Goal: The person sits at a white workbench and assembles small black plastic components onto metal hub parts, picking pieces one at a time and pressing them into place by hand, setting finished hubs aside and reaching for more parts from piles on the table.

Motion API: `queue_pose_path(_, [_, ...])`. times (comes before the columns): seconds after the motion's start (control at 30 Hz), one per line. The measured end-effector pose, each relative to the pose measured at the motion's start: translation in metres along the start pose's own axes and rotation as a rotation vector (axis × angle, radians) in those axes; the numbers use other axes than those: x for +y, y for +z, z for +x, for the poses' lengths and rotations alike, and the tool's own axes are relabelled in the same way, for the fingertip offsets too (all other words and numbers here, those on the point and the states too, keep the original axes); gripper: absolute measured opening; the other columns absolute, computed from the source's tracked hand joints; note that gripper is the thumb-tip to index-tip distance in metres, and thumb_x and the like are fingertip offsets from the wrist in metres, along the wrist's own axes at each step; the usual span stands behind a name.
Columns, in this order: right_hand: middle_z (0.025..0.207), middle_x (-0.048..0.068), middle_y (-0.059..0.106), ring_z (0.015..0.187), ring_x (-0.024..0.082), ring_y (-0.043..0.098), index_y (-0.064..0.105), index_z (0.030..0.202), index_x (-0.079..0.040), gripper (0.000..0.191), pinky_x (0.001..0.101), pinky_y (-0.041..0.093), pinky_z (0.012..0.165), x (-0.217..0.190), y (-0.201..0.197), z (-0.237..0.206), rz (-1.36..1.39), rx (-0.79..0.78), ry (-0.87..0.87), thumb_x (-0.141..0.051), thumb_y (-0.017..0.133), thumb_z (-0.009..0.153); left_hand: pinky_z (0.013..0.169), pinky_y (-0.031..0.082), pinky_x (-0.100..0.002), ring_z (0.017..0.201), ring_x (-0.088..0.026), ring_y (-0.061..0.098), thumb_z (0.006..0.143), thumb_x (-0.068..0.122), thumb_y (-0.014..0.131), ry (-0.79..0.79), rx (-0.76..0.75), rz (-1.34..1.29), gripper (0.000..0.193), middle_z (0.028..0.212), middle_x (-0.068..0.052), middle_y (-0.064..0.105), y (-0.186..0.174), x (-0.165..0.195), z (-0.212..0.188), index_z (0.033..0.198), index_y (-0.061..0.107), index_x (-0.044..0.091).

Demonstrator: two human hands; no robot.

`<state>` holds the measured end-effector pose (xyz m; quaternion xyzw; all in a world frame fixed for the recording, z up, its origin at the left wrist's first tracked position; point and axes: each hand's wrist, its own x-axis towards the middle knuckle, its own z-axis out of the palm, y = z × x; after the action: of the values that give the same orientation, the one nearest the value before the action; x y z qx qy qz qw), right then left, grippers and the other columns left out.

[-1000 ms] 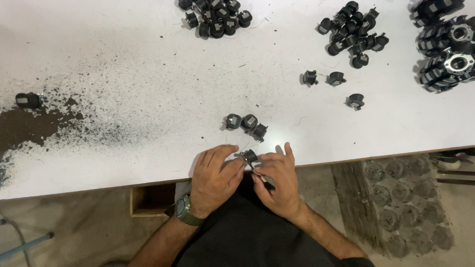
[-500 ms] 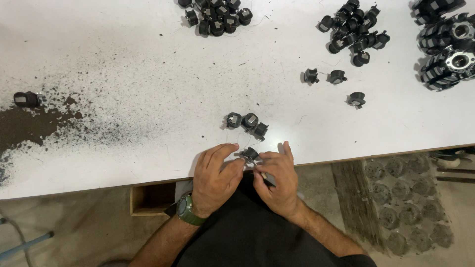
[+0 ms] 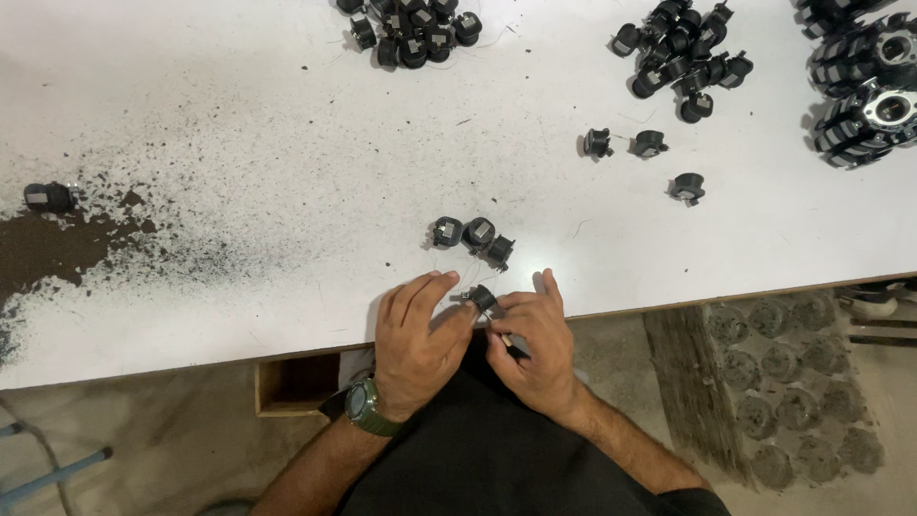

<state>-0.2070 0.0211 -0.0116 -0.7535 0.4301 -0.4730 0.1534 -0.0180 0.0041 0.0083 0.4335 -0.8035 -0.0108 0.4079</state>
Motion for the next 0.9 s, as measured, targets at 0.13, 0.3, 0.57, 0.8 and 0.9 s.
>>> queue_pose_path(0.13, [0.090, 0.006, 0.066, 0.108, 0.025, 0.069, 0.062, 0.095, -0.008, 0.024, 0.0633, 0.023, 0.127, 0.001, 0.001, -0.002, 0.001, 0.004, 0.002, 0.004, 0.075, 0.079, 0.100, 0.046, -0.047, 0.121, -0.028, 0.060, 0.086, 0.011, 0.078, -0.117, -0.054, 0.010, 0.010, 0.126, -0.009, 0.065, -0.002, 0.003, 0.001, 0.093, 0.072, 0.008])
queue_pose_path(0.3, [0.093, 0.006, 0.066, 0.115, 0.027, 0.067, 0.061, 0.098, -0.009, 0.027, 0.0632, 0.021, 0.128, 0.004, 0.003, -0.003, -0.006, 0.005, -0.047, 0.005, 0.075, 0.079, 0.102, 0.044, -0.048, 0.119, -0.026, 0.062, 0.082, 0.010, 0.079, -0.149, -0.123, -0.054, 0.012, 0.118, -0.005, 0.066, -0.008, 0.002, 0.004, 0.091, 0.071, 0.009])
queue_pose_path(0.57, [0.094, 0.005, 0.065, 0.119, 0.028, 0.066, 0.059, 0.100, -0.010, 0.031, 0.0645, 0.021, 0.128, 0.008, 0.001, -0.008, 0.015, 0.014, -0.073, 0.005, 0.076, 0.079, 0.105, 0.044, -0.048, 0.121, -0.026, 0.060, 0.082, 0.009, 0.081, -0.089, -0.032, -0.089, 0.019, 0.122, -0.005, 0.063, -0.006, 0.000, -0.002, 0.098, 0.071, 0.011])
queue_pose_path(0.8, [0.092, 0.004, 0.066, 0.116, 0.026, 0.068, 0.060, 0.100, -0.009, 0.029, 0.0653, 0.023, 0.127, 0.007, 0.003, -0.004, -0.012, -0.003, -0.036, 0.005, 0.075, 0.080, 0.106, 0.045, -0.046, 0.124, -0.026, 0.059, 0.084, 0.009, 0.080, -0.060, -0.025, -0.110, 0.018, 0.126, -0.007, 0.062, -0.003, -0.002, -0.006, 0.100, 0.072, 0.011])
queue_pose_path(0.9, [0.092, 0.005, 0.066, 0.114, 0.026, 0.068, 0.061, 0.100, -0.009, 0.028, 0.0656, 0.023, 0.127, 0.007, 0.003, -0.003, -0.011, -0.011, -0.034, 0.005, 0.075, 0.080, 0.106, 0.046, -0.046, 0.123, -0.027, 0.059, 0.085, 0.008, 0.080, -0.019, -0.004, -0.074, 0.016, 0.126, -0.008, 0.062, -0.001, -0.002, -0.007, 0.099, 0.071, 0.010])
